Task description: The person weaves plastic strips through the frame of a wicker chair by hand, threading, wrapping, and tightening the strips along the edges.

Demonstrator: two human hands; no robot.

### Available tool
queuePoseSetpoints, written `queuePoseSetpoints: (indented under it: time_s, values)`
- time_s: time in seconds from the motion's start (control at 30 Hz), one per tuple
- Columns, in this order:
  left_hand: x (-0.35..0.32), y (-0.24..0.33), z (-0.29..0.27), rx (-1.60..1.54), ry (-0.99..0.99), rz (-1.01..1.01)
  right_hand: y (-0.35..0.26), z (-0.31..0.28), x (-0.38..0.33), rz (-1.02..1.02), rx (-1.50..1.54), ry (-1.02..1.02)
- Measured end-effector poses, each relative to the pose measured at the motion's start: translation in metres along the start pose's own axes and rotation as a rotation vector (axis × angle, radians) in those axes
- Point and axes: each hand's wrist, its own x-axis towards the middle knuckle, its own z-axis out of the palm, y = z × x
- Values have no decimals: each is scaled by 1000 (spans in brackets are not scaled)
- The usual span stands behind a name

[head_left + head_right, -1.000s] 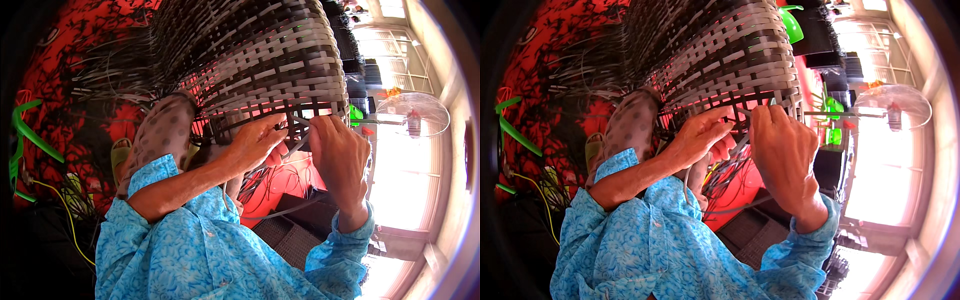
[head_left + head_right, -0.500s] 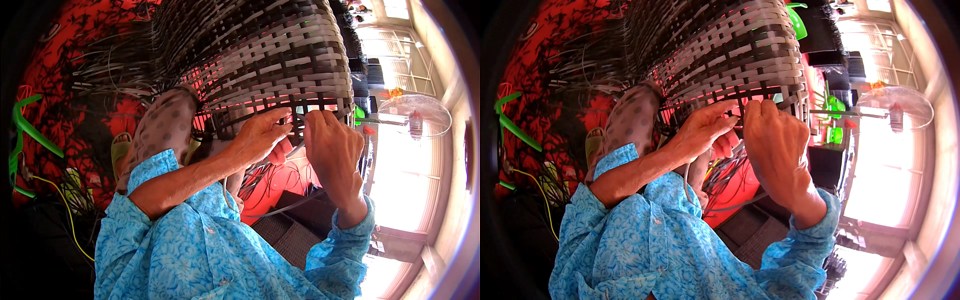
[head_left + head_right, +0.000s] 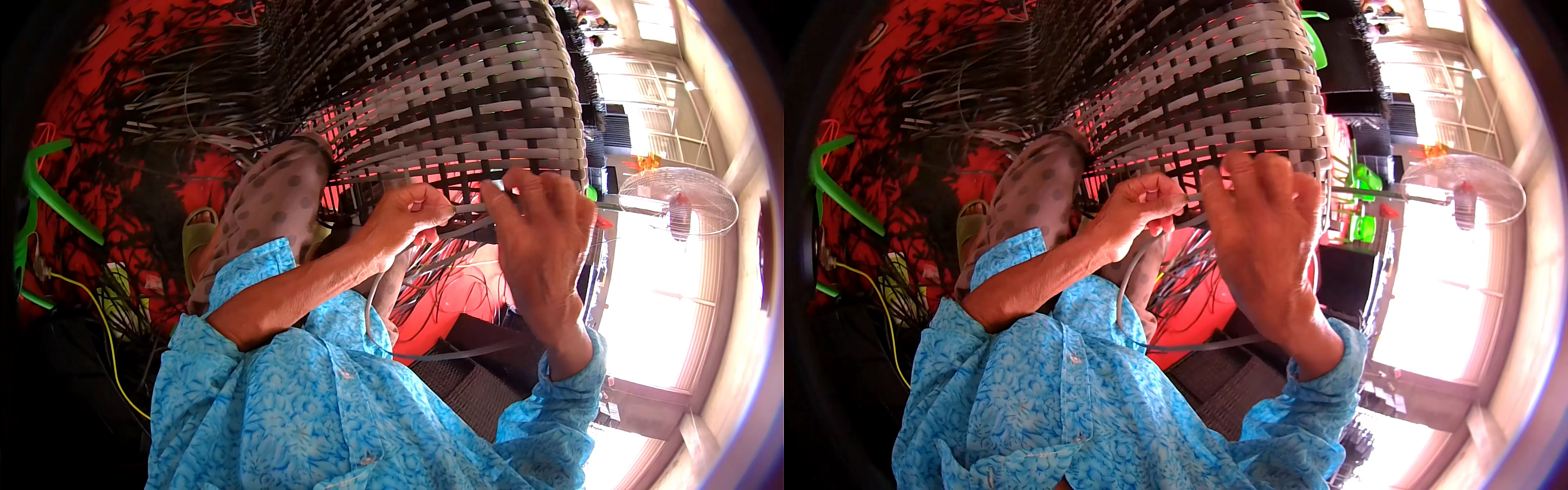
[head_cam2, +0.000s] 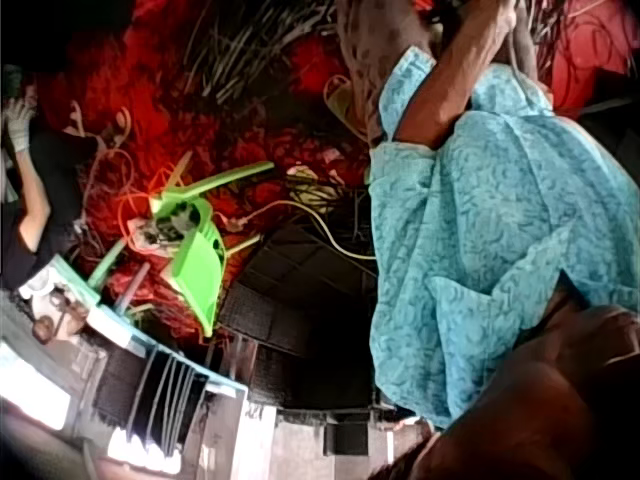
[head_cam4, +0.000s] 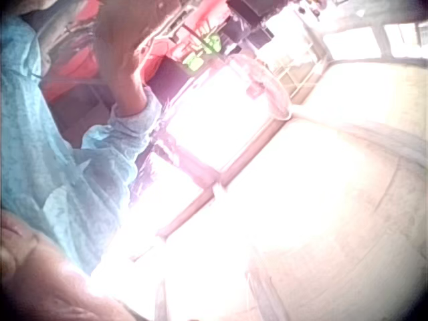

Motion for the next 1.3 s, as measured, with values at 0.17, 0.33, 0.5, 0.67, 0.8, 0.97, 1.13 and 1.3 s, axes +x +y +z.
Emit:
queuePoseSetpoints:
  time_s: [0.17, 0.33, 0.5, 0.67, 0.8, 0.97, 1.13, 1.3]
  values:
    - [-8, 2, -4, -59, -45, 83, -8, 17, -3, -32, 96, -221]
    - [-10, -1, -13, 1, -98, 163, -8, 17, 0, -10, 176, -278]
    - [-14, 2, -14, -43, -49, -57, -9, 21, 0, 1, 217, -215]
    - [-4, 10, -5, -24, -130, -191, -10, 28, 9, -35, 259, -210]
    - [8, 3, -13, -57, -282, -206, -11, 37, 16, -81, 233, -238]
    - [9, -5, -23, -2, -163, -95, -4, 41, 13, -11, 348, -264]
    - [5, -3, -19, 27, -147, -62, 2, 43, 13, -120, 319, -297]
    - [5, -3, -19, -139, -219, -143, -12, 40, 27, -205, -96, -623]
